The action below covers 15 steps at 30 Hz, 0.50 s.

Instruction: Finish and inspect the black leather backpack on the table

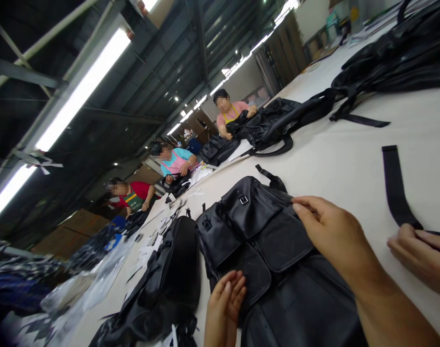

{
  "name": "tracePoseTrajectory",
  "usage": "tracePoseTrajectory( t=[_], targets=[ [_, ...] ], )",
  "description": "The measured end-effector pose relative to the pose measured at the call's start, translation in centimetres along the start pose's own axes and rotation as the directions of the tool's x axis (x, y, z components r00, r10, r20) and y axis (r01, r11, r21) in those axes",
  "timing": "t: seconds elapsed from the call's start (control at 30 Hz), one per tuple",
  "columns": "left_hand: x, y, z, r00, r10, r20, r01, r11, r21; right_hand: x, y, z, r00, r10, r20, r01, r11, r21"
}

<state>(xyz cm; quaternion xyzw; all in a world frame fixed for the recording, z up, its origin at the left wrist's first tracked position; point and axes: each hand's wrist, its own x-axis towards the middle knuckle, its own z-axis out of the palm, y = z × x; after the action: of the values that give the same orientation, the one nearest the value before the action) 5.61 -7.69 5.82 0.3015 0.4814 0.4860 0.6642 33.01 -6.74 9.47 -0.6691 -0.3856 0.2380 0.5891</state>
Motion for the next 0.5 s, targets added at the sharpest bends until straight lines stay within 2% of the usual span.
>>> tracePoseTrajectory(
  t=[0.03, 0.07, 0.1, 0.17, 0.2, 0.27, 0.33, 0.43, 0.5],
  targets=[
    [-0.7, -0.4, -1.3, 0.988, 0.092, -0.121, -0.081, 0.992, 0.093, 0.7, 1.0, -0.8, 1.000, -0.018, 0.002, 0.018, 0.989, -0.144],
    [-1.3, -1.0, -2.5, 0.951, 0.203, -0.233, -0.156, 0.966, 0.204, 1.4, 2.0, -1.5, 0.999, -0.038, 0.018, 0.041, 0.961, -0.272],
    [-1.6, -1.8, -3.6, 0.896, 0.316, -0.313, -0.213, 0.923, 0.322, 2.0, 3.0, -2.0, 0.998, -0.048, 0.051, 0.064, 0.925, -0.375],
    [-1.8, -3.8, -5.4, 0.800, 0.489, -0.348, -0.270, 0.811, 0.518, 2.8, 4.8, -2.4, 0.988, -0.023, 0.151, 0.097, 0.860, -0.501],
    [-1.8, -4.8, -6.1, 0.785, 0.528, -0.324, -0.275, 0.766, 0.581, 3.1, 5.5, -2.5, 0.975, 0.007, 0.221, 0.115, 0.838, -0.534],
    [-1.6, -6.7, -6.9, 0.797, 0.537, -0.277, -0.261, 0.719, 0.644, 3.4, 6.3, -2.4, 0.933, 0.073, 0.352, 0.143, 0.823, -0.550],
    [-1.5, -7.8, -7.2, 0.814, 0.518, -0.264, -0.231, 0.704, 0.672, 3.4, 6.4, -2.2, 0.917, 0.077, 0.391, 0.154, 0.836, -0.527],
    [-1.7, -7.7, -7.1, 0.842, 0.478, -0.250, -0.182, 0.688, 0.702, 3.1, 5.5, -1.7, 0.957, -0.010, 0.289, 0.134, 0.901, -0.414],
    [-1.9, -7.4, -7.1, 0.860, 0.463, -0.215, -0.170, 0.656, 0.735, 2.9, 4.6, -1.1, 0.966, 0.016, 0.256, 0.027, 0.986, -0.163]
  ],
)
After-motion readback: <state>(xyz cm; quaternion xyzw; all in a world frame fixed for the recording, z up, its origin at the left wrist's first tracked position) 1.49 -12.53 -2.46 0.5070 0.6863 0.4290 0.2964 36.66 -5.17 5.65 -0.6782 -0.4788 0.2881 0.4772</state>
